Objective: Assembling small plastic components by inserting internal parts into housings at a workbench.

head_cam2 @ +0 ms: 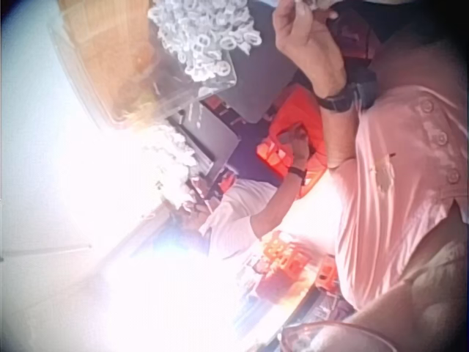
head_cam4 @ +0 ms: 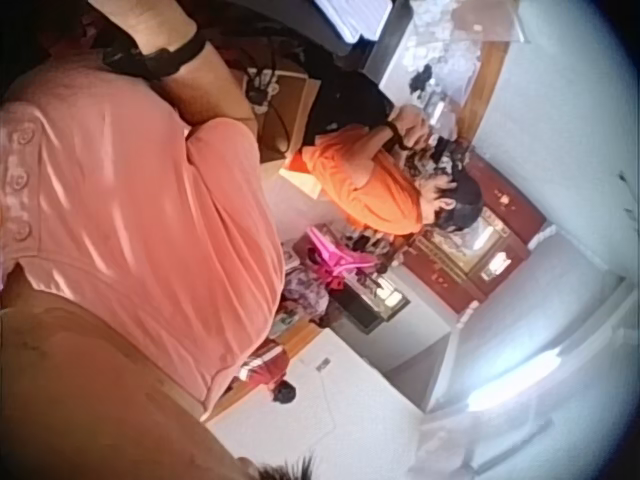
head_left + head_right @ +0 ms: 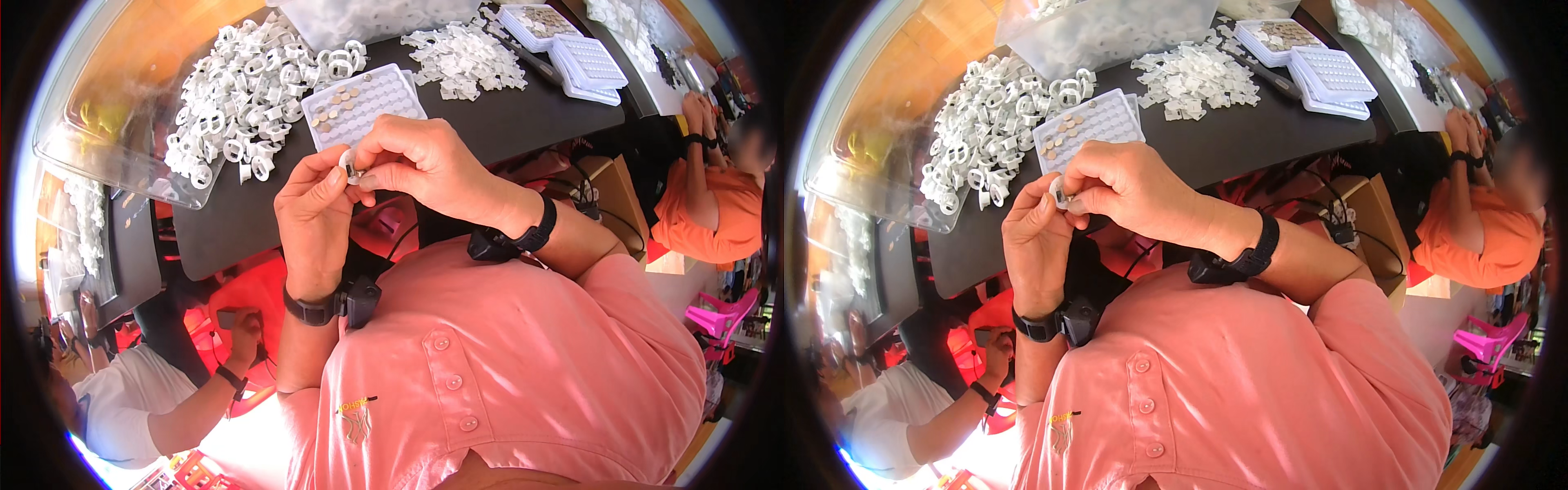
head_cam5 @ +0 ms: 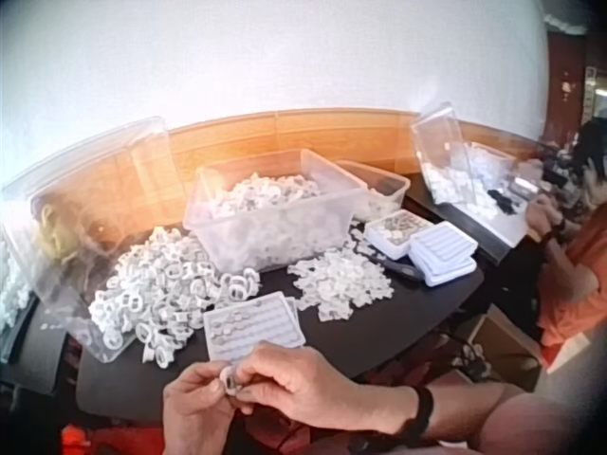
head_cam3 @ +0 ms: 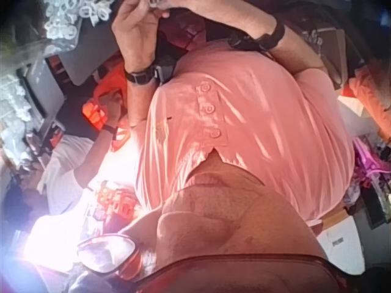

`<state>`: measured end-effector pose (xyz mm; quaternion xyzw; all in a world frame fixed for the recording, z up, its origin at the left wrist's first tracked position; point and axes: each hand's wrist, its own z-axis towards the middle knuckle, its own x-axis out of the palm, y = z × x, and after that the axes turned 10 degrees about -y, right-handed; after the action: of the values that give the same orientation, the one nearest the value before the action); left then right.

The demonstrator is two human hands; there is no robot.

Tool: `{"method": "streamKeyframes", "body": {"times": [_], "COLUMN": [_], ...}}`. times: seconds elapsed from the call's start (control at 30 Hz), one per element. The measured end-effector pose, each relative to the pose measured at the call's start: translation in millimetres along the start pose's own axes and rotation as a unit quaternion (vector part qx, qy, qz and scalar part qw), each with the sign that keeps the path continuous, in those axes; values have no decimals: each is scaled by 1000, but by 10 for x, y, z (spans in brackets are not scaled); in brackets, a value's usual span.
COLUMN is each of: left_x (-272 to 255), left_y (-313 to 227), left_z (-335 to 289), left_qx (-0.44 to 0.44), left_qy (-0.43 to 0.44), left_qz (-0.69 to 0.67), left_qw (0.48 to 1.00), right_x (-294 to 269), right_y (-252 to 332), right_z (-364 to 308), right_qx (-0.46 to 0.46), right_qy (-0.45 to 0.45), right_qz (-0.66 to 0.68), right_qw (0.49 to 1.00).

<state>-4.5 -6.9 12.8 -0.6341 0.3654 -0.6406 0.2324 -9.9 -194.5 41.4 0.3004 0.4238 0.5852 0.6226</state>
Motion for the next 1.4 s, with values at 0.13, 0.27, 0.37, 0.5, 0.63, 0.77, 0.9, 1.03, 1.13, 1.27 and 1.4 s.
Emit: {"method": "streamKeyframes", "body": {"times": [0.13, 0.27, 0.37, 0.5, 0.63, 0.77, 0.9, 1.03, 1.13, 1.27, 1.4], "left_x": [32, 48, 43, 82, 75, 57, 37, 46, 10, 36, 1], "left_y": [-19, -48, -58, -49, -34, -33, 0, 4, -8, -2, -4], "left_z": [-15, -20, 3, 7, 4, -9, -15, -16, -11, -7, -7], "left_qx": [-8, -21, -30, -32, -16, 7, 14, 15, 7, 7, 5], "left_qy": [9, 13, 17, 17, 9, 18, 19, 16, 21, 32, 22], "left_qz": [5, 22, 43, 43, 44, 39, 38, 28, 20, 17, 11], "left_qw": [1000, 999, 998, 998, 999, 999, 999, 999, 1000, 999, 1000], "right_x": [21, 18, 3, 41, 67, 54, 66, 65, 26, -3, 21], "right_y": [-14, -30, -85, -155, -195, -163, -104, -21, 106, 87, 93], "right_z": [-15, -65, -56, -42, -43, -37, -16, 42, 73, 90, 116], "right_qx": [-40, -95, -157, -248, -211, -78, 94, 188, 202, 206, 223], "right_qy": [-30, -75, -103, -113, -114, -91, -70, -69, -57, -45, -36], "right_qz": [-33, -63, -110, -126, -84, 12, 144, 184, 156, 147, 176], "right_qw": [998, 991, 976, 954, 967, 993, 983, 962, 965, 966, 958]}}
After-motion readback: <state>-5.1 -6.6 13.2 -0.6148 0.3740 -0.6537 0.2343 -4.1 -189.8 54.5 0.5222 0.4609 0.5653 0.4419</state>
